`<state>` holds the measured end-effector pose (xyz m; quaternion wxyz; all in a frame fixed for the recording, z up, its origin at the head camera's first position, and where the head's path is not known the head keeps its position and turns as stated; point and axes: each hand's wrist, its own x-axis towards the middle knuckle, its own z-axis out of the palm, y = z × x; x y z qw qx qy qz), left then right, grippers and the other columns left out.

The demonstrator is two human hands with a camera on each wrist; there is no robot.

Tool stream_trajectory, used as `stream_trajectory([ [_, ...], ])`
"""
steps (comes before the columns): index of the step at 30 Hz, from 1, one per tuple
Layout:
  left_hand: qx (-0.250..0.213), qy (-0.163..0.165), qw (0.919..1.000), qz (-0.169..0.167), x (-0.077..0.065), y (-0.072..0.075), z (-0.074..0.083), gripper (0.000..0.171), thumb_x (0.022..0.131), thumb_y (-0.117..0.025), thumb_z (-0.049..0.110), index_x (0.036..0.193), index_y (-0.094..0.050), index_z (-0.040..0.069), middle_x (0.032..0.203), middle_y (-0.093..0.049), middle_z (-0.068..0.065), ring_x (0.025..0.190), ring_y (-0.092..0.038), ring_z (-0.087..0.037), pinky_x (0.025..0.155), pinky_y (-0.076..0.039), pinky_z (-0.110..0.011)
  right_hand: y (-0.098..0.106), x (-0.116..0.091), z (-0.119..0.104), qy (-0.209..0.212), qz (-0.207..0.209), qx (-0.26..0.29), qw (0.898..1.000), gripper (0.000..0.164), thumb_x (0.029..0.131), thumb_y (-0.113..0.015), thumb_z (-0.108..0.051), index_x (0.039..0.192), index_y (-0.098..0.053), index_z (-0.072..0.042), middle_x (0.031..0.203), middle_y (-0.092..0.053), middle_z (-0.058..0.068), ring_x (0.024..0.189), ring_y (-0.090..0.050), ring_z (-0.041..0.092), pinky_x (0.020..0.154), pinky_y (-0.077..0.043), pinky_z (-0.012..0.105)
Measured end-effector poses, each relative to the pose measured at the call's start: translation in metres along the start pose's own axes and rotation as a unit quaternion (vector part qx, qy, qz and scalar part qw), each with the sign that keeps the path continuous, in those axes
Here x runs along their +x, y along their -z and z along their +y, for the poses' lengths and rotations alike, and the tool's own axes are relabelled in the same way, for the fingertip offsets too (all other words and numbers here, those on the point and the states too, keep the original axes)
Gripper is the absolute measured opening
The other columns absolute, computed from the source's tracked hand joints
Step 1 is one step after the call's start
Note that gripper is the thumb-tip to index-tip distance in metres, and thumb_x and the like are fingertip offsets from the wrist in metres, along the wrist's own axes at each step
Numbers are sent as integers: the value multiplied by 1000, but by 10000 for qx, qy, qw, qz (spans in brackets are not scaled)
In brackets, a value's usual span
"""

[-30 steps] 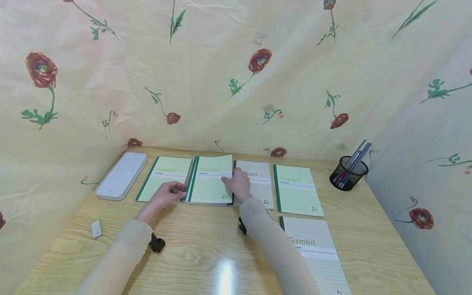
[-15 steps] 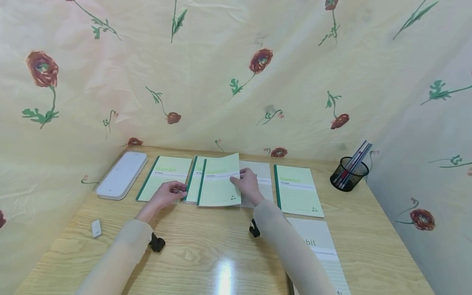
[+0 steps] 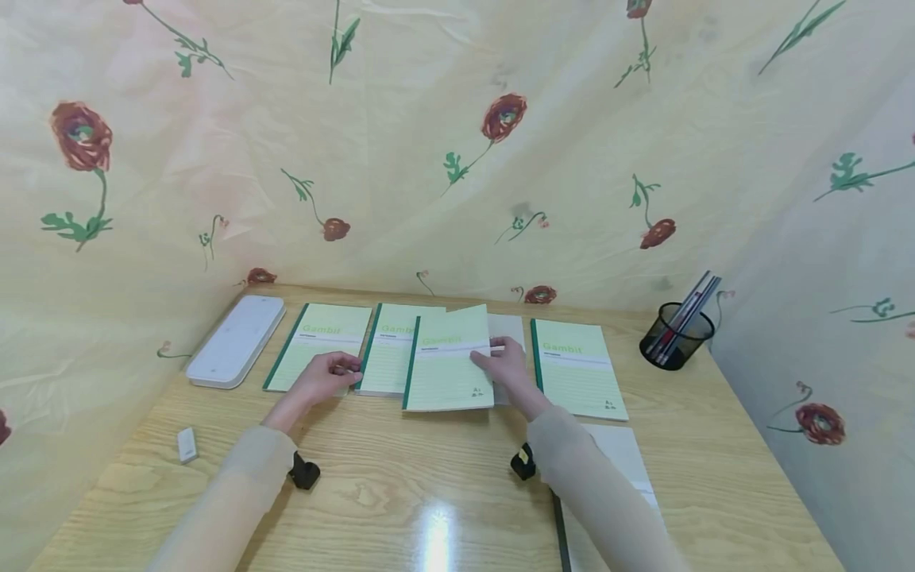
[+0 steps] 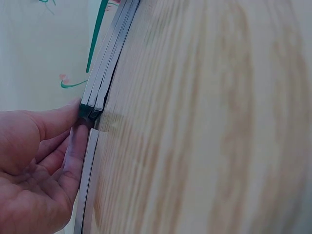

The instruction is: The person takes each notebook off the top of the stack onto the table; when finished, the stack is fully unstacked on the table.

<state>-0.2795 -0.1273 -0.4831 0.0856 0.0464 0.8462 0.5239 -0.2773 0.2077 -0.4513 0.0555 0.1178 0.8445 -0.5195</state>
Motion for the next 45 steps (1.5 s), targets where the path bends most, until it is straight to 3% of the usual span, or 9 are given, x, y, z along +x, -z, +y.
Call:
stream_trajectory([
  [6, 9, -11, 10000, -16, 0, 1, 2, 25, 96, -67, 8, 120, -66, -1, 111, -67, -12, 99, -59, -25, 84, -48, -37, 17, -13, 8, 22, 64, -49, 10000, 61, 96, -68, -29, 140, -43, 4, 134, -52, 26, 117, -56, 35, 92, -48, 43],
  [13, -1, 14, 10000, -28, -1, 0, 2, 25, 95, -67, 7, 119, -66, -1, 109, -68, -12, 98, -59, -25, 83, -48, -36, 37, -28, 13, 172, 25, -148, 9997, 66, 97, -67, -33, 144, -39, 5, 141, -46, 29, 126, -48, 40, 101, -42, 50],
  [16, 5, 8, 10000, -15, -2, 0, 2, 25, 95, -67, 7, 119, -66, -1, 109, -68, -12, 98, -59, -24, 83, -48, -36, 42, -36, 14, 105, 57, -147, 9998, 66, 97, -67, -33, 144, -39, 4, 139, -49, 28, 119, -55, 36, 94, -46, 46],
  [19, -4, 22, 10000, -3, -2, 0, 2, 25, 96, -67, 8, 119, -66, -1, 109, -68, -11, 98, -59, -24, 82, -47, -35, 46, -43, 17, 2, 106, -106, 9999, 64, 96, -68, -31, 141, -41, 4, 130, -55, 27, 99, -64, 27, 80, -50, 35],
  [23, -27, 4, 10000, 9, -1, 0, 2, 24, 95, -67, 8, 118, -66, -1, 108, -68, -11, 96, -59, -23, 81, -47, -35, 50, -54, 24, -101, 89, -40, 9999, 64, 95, -69, -29, 141, -40, 5, 122, -59, 25, 84, -65, 18, 70, -51, 28],
  [45, 30, 74, 10000, 36, -1, 0, 3, 25, 95, -68, 9, 118, -66, -2, 108, -67, -12, 97, -58, -24, 82, -47, -36, 54, -115, 59, -451, -56, 260, 9986, 59, 95, -71, -21, 137, -41, 8, 103, -69, 16, 79, -67, 18, 67, -52, 30],
])
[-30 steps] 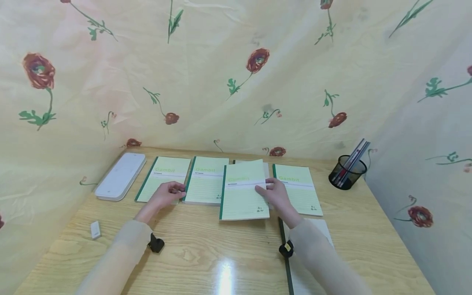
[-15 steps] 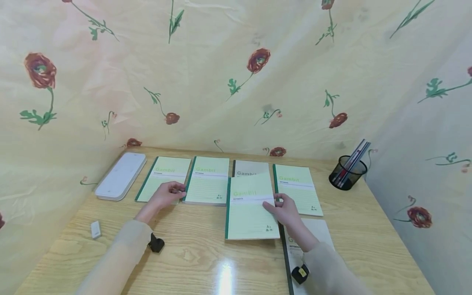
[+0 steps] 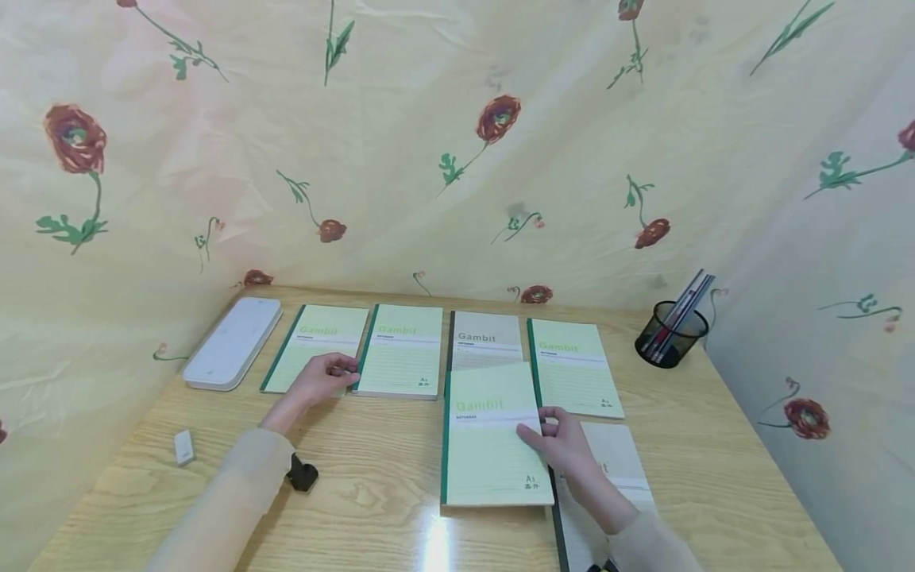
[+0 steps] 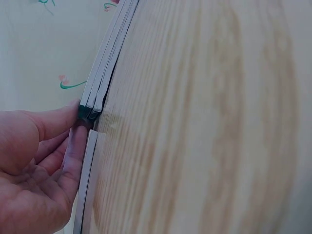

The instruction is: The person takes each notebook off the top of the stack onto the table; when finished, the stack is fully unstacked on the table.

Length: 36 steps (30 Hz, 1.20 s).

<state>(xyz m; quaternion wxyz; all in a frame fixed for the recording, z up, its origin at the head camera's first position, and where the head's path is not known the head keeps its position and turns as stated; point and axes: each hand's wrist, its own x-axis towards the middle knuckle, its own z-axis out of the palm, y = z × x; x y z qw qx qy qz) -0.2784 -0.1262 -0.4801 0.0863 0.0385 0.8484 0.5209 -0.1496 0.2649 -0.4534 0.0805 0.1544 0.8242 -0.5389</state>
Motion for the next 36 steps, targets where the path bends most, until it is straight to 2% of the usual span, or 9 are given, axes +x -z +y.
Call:
stream_trajectory([
  [8, 26, -93, 10000, -9, 0, 0, -1, 26, 95, -69, 9, 118, -67, -2, 108, -67, -12, 97, -59, -25, 82, -47, -36, -3, -19, 13, -166, 6, 11, 9999, 51, 93, -72, -18, 130, -45, 6, 90, -71, 9, 74, -65, 18, 63, -49, 28],
  [14, 46, -154, 9999, 11, 1, 1, -1, 25, 95, -68, 9, 118, -67, -1, 108, -67, -12, 97, -58, -24, 83, -47, -37, -7, -30, 21, -338, 73, 85, 9994, 53, 91, -74, -20, 128, -45, 5, 88, -70, 8, 73, -64, 19, 64, -48, 29],
  [22, 33, -50, 10000, 2, 0, 0, -2, 26, 94, -69, 10, 118, -67, -1, 109, -67, -12, 98, -59, -25, 83, -47, -37, -14, -38, 26, -318, 111, 98, 9994, 48, 91, -74, -16, 125, -46, 5, 83, -70, 9, 69, -65, 22, 62, -48, 30],
  [26, 73, -71, 9999, 10, 1, 0, -2, 26, 94, -69, 10, 118, -67, -1, 108, -68, -11, 97, -59, -24, 84, -47, -37, -14, -40, 26, -293, 197, -247, 9991, 50, 90, -75, -20, 124, -48, 5, 83, -70, 8, 69, -63, 20, 62, -46, 29],
  [29, 64, -95, 9999, 12, 1, 0, -2, 26, 95, -69, 10, 118, -67, -1, 107, -68, -11, 96, -59, -24, 83, -47, -37, -12, -41, 26, -124, 226, -632, 9977, 53, 89, -77, -23, 123, -48, 5, 79, -68, 6, 66, -60, 19, 59, -43, 28],
  [36, 39, -91, 9999, 19, 2, 0, -4, 25, 95, -69, 10, 118, -67, 0, 108, -68, -10, 97, -58, -24, 84, -47, -37, -8, -43, 27, 251, 255, -1521, 9877, 50, 85, -80, -25, 116, -53, 3, 65, -54, 5, 56, -47, 16, 49, -33, 25],
])
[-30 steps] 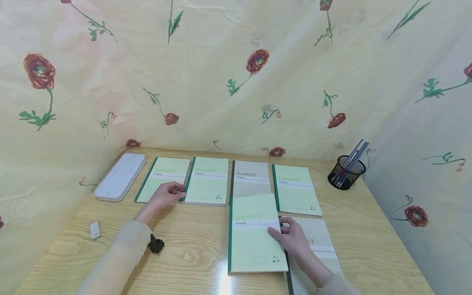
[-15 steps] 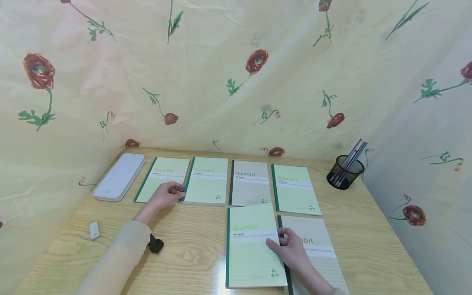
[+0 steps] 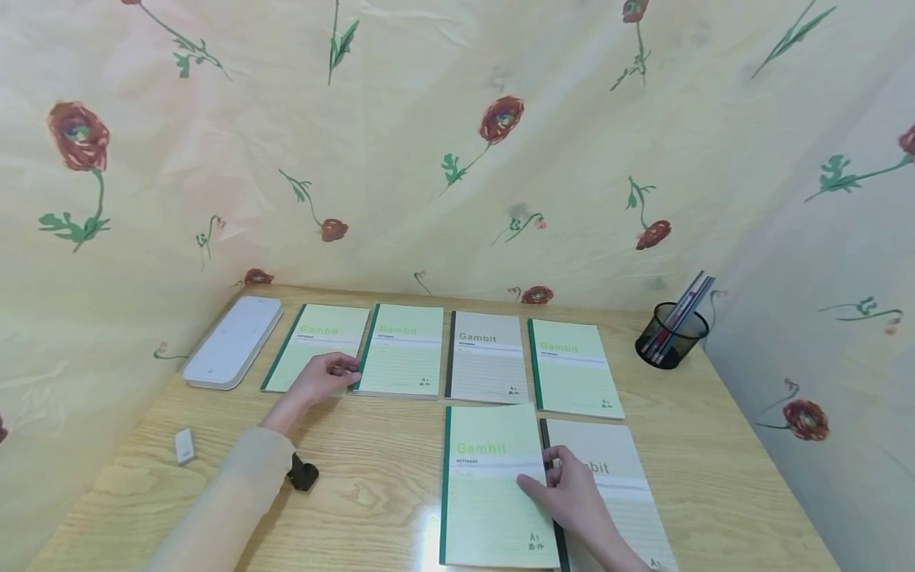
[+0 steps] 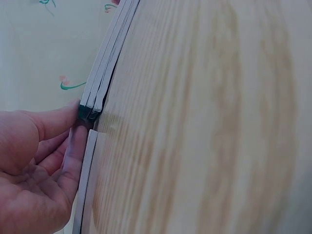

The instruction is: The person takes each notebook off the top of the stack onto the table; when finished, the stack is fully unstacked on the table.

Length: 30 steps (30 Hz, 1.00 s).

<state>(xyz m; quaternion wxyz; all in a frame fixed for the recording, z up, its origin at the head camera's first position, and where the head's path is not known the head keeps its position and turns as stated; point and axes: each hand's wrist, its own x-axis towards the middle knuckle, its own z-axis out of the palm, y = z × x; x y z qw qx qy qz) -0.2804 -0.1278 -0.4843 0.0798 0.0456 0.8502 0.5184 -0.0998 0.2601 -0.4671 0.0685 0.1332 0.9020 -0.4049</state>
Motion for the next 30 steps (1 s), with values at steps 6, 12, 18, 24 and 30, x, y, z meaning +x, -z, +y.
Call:
stream_trajectory([
  [6, -24, 34, 10000, -4, 0, 0, 0, 26, 95, -69, 10, 118, -67, 0, 108, -67, -10, 97, -58, -24, 84, -47, -37, 2, -3, 0, 382, 5, -601, 9975, 53, 84, -81, -31, 114, -55, 3, 61, -53, 3, 50, -44, 15, 46, -31, 24],
  [12, -2, 44, 10000, 14, 0, 0, 0, 26, 95, -69, 10, 118, -67, -1, 108, -68, -11, 97, -58, -24, 84, -47, -37, 2, -5, -3, 576, 56, -1207, 9910, 54, 84, -80, -36, 114, -57, 3, 60, -53, 1, 49, -45, 14, 46, -33, 25],
  [18, 2, 50, 10000, -14, -1, -1, 0, 27, 94, -70, 10, 118, -66, -1, 108, -67, -12, 97, -58, -25, 85, -47, -36, 2, -8, -7, 509, -126, -1484, 9875, 50, 86, -78, -32, 112, -56, 5, 61, -53, 2, 48, -47, 15, 45, -37, 28],
  [24, -11, 5, 10000, -15, -1, 0, 1, 26, 94, -69, 10, 118, -66, -2, 108, -67, -11, 96, -59, -24, 84, -47, -37, 1, -11, -7, 603, -106, -1551, 9860, 51, 86, -78, -30, 113, -57, 7, 60, -52, 2, 45, -49, 16, 43, -38, 29],
  [30, -15, 27, 10000, -4, 0, 0, 0, 26, 94, -69, 10, 117, -67, -1, 107, -67, -11, 96, -58, -24, 83, -47, -37, 1, -11, -7, 727, -86, -1663, 9833, 51, 87, -78, -32, 111, -59, 8, 61, -51, 1, 46, -48, 16, 45, -38, 29],
])
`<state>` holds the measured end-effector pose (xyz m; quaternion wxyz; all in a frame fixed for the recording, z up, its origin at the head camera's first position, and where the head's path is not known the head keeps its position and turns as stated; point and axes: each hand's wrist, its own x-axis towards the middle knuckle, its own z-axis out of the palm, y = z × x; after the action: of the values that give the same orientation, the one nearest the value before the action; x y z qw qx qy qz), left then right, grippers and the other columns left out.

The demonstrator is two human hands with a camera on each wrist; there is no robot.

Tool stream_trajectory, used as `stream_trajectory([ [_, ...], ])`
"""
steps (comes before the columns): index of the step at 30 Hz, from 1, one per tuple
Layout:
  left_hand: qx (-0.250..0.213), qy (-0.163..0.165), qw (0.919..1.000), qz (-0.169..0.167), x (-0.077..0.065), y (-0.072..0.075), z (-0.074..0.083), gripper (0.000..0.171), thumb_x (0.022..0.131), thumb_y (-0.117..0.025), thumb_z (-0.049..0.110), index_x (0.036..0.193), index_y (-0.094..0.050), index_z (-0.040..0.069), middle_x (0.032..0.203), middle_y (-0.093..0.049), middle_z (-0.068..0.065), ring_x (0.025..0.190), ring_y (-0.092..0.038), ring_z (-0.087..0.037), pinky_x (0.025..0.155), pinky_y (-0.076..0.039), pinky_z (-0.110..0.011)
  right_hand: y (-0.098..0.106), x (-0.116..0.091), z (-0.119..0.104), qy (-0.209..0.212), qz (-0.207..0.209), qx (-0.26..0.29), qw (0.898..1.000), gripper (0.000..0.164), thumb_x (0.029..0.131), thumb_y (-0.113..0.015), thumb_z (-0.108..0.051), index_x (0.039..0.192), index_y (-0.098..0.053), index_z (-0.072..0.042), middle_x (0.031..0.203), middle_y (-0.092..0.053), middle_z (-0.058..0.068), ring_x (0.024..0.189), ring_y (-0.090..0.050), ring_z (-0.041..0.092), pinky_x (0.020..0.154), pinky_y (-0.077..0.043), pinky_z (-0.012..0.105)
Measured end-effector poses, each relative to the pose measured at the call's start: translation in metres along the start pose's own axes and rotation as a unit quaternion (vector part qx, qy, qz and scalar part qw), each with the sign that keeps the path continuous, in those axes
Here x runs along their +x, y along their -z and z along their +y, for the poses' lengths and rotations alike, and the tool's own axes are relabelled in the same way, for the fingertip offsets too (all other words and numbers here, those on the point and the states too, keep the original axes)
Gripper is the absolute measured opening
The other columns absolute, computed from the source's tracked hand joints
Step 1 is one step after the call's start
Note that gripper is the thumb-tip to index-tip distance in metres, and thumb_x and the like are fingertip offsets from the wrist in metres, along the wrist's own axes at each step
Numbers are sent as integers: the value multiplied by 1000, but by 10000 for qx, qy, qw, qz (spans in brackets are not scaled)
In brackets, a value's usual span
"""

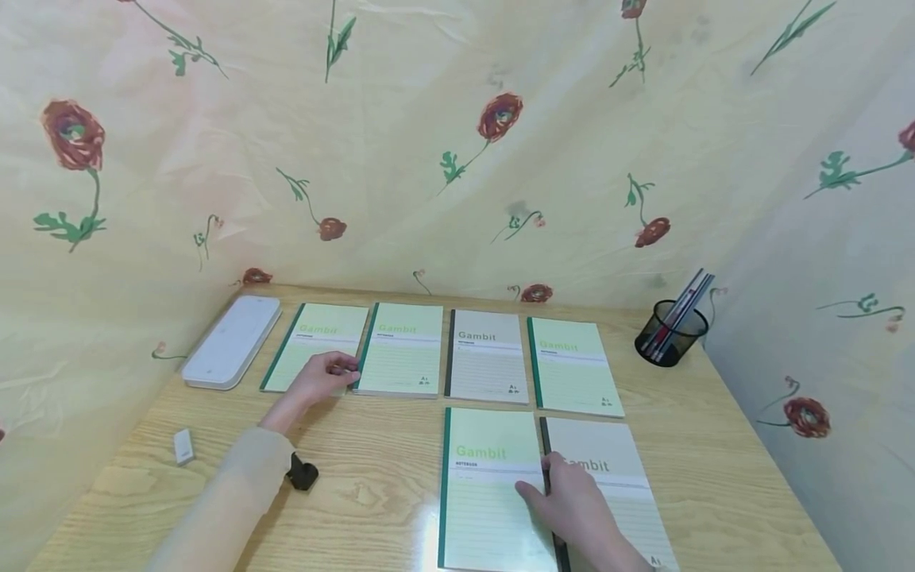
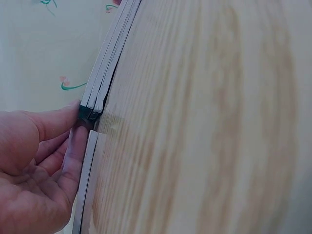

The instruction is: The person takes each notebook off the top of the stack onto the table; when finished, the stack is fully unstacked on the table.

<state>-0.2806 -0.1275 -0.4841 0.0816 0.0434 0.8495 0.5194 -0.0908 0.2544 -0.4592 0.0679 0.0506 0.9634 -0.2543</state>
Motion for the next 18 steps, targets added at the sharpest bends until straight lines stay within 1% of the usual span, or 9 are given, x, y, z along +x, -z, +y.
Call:
stream_trajectory([
  [4, 11, 26, 10000, 6, 0, -1, 0, 26, 94, -69, 10, 117, -67, -1, 108, -68, -11, 97, -59, -24, 84, -47, -37, 1, 1, 0, 88, 37, -179, 9998, 47, 87, -78, -33, 108, -62, 7, 61, -50, 0, 53, -45, 15, 49, -35, 29],
  [11, -18, -1, 10000, 4, 1, -1, -2, 25, 94, -70, 10, 117, -67, 0, 106, -68, -10, 96, -58, -23, 82, -47, -36, 3, 1, -2, 138, 51, -355, 9993, 44, 86, -79, -30, 105, -64, 6, 60, -49, 0, 54, -45, 15, 50, -36, 28],
  [18, -23, 3, 10000, -16, 1, 0, -2, 26, 95, -69, 10, 118, -67, 0, 106, -68, -10, 95, -58, -23, 82, -46, -36, 5, 1, -2, -8, 9, -186, 9998, 43, 87, -77, -29, 110, -59, 3, 59, -50, 1, 48, -47, 15, 46, -37, 29],
])
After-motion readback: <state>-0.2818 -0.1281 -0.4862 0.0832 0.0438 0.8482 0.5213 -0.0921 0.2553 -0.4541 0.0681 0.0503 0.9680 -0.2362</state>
